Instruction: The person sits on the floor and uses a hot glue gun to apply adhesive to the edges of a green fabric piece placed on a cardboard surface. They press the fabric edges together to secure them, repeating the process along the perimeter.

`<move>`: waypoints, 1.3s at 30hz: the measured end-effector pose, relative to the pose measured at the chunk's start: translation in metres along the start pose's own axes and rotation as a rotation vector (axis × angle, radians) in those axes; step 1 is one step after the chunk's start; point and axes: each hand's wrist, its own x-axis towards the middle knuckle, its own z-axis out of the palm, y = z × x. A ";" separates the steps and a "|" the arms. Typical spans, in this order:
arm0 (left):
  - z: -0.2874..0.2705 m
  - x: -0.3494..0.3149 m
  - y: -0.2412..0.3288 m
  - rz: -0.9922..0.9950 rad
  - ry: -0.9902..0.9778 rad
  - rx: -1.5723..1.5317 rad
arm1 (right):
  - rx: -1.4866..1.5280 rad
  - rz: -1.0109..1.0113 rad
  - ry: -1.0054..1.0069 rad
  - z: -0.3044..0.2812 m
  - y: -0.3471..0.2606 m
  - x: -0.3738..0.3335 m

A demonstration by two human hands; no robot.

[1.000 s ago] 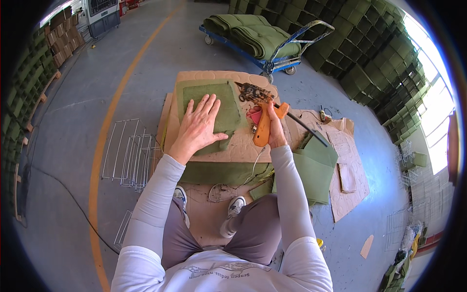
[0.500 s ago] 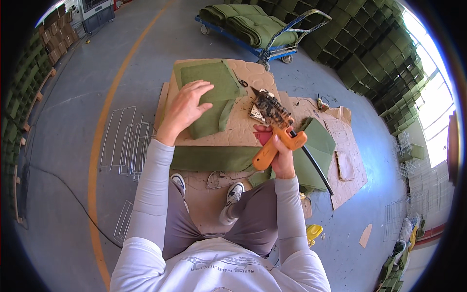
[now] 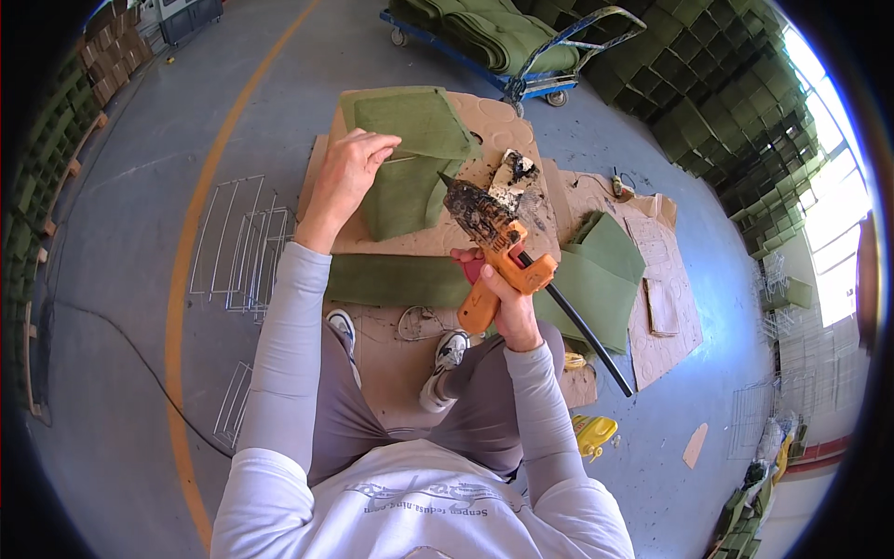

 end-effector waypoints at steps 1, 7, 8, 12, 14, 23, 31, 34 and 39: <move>-0.001 0.000 0.000 -0.029 0.007 -0.022 | 0.010 -0.006 0.008 -0.001 0.002 0.001; 0.000 0.000 0.003 -0.114 0.088 -0.107 | -0.070 -0.031 0.092 -0.004 -0.001 0.013; 0.000 0.000 0.004 -0.133 0.096 -0.111 | -0.055 -0.042 0.095 -0.006 0.000 0.015; 0.010 0.005 0.003 -0.133 0.194 -0.200 | -0.037 -0.052 0.110 -0.014 0.001 0.020; 0.015 0.008 0.002 -0.134 0.219 -0.244 | -0.043 -0.048 0.123 -0.015 0.001 0.021; 0.026 0.015 0.000 -0.198 0.285 -0.290 | -0.067 -0.095 0.164 -0.013 -0.002 0.029; 0.022 0.015 0.002 -0.171 0.318 -0.229 | -0.082 -0.104 0.231 -0.007 -0.002 0.031; 0.026 0.016 0.002 -0.171 0.338 -0.243 | -0.073 -0.107 0.239 -0.005 -0.003 0.032; 0.027 0.016 -0.001 -0.181 0.357 -0.251 | -0.097 -0.124 0.209 -0.005 -0.001 0.032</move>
